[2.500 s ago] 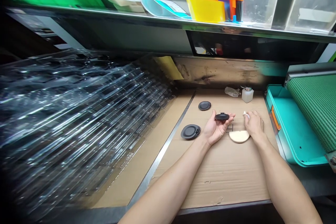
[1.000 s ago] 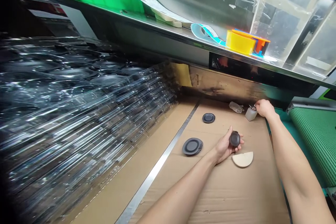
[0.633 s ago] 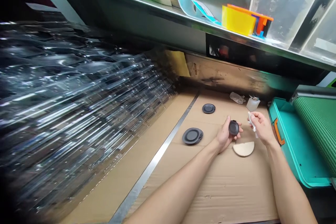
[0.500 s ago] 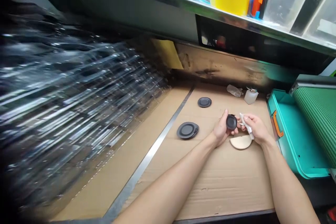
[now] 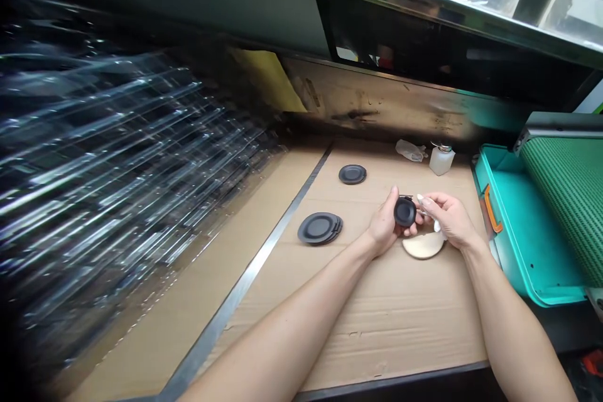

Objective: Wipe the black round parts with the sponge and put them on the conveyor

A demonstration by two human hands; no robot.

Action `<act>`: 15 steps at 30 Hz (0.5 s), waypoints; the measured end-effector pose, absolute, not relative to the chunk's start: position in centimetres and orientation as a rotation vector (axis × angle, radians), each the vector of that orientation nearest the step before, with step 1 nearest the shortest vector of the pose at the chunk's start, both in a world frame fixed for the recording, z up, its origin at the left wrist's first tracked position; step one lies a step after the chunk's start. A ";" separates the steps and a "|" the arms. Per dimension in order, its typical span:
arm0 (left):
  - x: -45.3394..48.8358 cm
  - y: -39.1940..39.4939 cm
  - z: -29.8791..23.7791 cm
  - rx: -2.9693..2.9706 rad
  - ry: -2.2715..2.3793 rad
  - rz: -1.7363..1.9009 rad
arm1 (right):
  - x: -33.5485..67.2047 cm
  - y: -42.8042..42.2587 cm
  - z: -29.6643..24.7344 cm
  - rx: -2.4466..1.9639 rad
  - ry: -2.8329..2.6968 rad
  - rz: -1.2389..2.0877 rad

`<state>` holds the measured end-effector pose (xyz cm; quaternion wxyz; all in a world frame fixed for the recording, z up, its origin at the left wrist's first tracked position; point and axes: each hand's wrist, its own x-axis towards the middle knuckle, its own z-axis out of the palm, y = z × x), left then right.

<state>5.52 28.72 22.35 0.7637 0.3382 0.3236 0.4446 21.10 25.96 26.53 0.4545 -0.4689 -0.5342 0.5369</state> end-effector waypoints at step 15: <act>5.9 28.7 21.1 1.036 0.866 0.887 | 19.5 25.7 23.9 -1.592 -2.081 -0.146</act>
